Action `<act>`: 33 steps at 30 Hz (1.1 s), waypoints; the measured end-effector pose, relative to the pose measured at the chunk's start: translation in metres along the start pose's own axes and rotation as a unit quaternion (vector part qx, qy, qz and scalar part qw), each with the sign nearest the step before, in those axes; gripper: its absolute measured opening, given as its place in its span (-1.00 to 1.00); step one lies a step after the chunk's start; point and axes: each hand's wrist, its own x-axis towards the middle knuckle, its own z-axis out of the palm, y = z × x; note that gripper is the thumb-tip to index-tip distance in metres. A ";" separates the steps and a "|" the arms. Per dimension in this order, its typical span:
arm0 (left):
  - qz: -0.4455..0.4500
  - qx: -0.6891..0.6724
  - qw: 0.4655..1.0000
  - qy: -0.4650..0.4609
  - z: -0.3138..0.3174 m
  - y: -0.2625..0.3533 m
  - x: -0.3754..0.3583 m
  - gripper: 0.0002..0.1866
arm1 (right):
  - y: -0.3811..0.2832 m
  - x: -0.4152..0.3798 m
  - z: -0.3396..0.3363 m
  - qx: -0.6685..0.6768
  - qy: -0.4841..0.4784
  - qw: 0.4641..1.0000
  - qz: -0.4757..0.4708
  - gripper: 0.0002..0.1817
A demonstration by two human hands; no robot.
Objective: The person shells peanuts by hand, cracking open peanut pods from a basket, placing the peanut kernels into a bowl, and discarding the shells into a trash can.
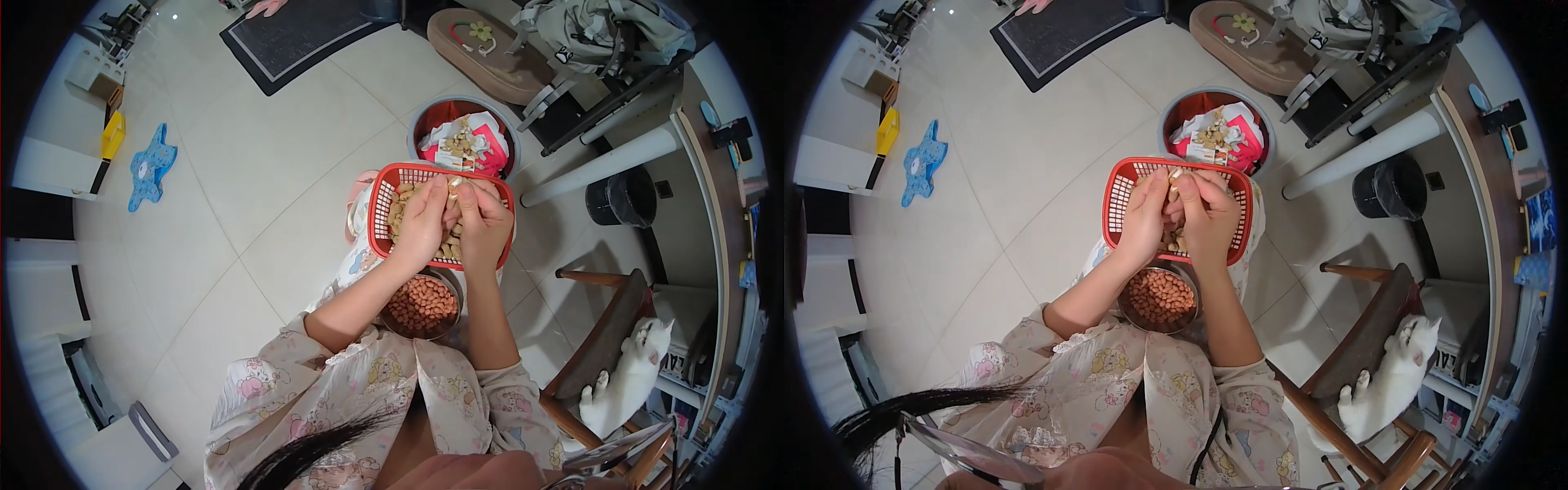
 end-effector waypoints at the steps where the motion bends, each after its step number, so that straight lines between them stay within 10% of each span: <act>1: -0.021 -0.023 0.999 -0.008 0.001 0.005 0.000 -0.65 | -0.001 0.003 -0.002 0.001 -0.023 1.000 0.003 -0.82; 6: -0.066 -0.077 0.995 -0.019 0.001 0.014 0.000 -0.69 | -0.023 0.010 -0.007 -0.101 -0.072 0.992 -0.006 -0.80; 8: -0.101 -0.118 0.988 -0.019 -0.001 0.014 0.001 -0.74 | -0.028 0.021 -0.016 -0.411 -0.115 0.837 -0.342 -0.64; 17: -0.054 -0.119 0.990 -0.047 -0.008 0.006 0.002 -0.79 | -0.034 0.025 -0.023 -0.400 -0.159 0.812 -0.395 -0.59; 24: -0.060 -0.106 0.990 -0.076 -0.008 0.011 0.004 -0.76 | -0.034 0.027 -0.021 -0.359 -0.154 0.849 -0.357 -0.68; 33: -0.107 -0.159 0.974 -0.122 -0.011 0.012 0.005 -0.67 | -0.023 0.028 -0.030 -0.043 -0.174 0.983 -0.024 -0.84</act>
